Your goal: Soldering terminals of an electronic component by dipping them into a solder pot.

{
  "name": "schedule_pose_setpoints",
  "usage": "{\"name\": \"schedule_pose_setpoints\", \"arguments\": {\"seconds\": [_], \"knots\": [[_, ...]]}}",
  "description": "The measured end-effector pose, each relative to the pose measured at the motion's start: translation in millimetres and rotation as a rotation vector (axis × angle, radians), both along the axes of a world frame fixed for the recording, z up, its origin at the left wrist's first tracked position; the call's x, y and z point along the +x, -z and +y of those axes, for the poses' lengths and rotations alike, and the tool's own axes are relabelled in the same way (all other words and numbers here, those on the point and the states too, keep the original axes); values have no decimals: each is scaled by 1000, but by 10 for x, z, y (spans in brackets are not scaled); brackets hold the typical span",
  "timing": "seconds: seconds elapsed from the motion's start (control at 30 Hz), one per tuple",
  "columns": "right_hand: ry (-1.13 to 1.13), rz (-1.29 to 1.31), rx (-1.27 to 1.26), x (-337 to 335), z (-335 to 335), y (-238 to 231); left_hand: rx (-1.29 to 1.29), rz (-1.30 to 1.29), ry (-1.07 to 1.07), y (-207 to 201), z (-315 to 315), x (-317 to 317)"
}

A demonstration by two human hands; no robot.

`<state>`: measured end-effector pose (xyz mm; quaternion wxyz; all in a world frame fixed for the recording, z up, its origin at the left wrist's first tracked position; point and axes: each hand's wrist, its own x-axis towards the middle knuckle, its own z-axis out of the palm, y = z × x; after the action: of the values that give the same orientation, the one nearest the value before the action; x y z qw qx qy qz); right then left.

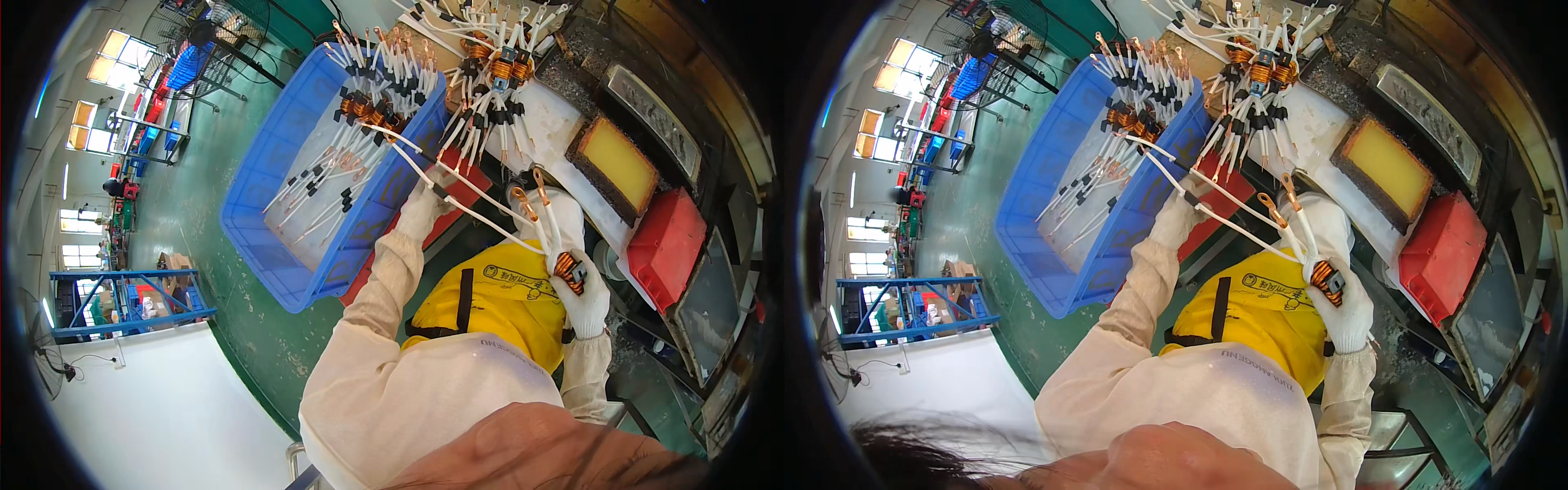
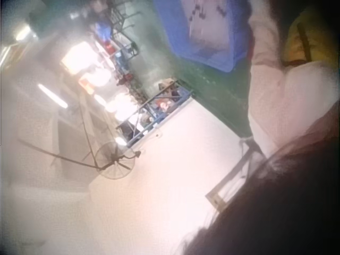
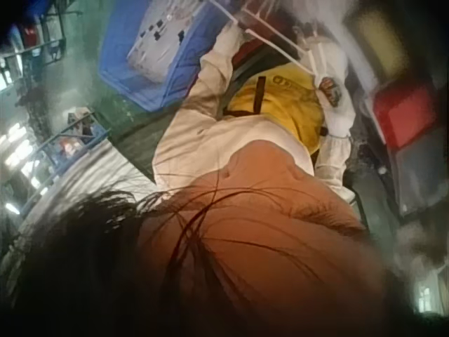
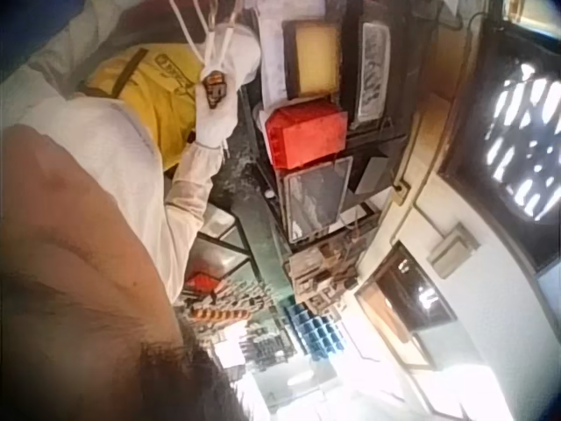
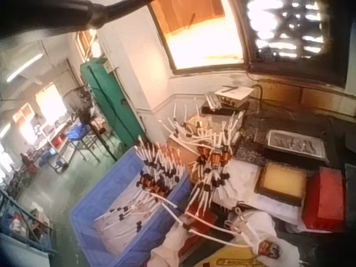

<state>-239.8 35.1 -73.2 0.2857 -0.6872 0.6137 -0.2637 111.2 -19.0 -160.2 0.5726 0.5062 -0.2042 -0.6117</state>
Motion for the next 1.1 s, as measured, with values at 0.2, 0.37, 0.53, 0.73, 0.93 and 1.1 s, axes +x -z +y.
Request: {"name": "schedule_pose_setpoints", "arguments": {"seconds": [0.2,0.37,0.53,0.73,0.93,1.1], "knots": [[-9,-2,50,-28,11,24,-333,-251,-136,-538,-401,-35],[29,-93,71,-33,13,18,-229,-224,-256,-761,-542,-17],[58,-183,103,-54,-12,61,-143,-77,-11,-682,-493,261],[17,-299,149,-4,-47,92,-309,-275,-91,-530,-285,370],[107,-615,264,-231,69,426,-274,-180,-95,-600,-250,228],[22,-516,267,-239,-37,439,-144,-224,-164,-898,6,413]]}}
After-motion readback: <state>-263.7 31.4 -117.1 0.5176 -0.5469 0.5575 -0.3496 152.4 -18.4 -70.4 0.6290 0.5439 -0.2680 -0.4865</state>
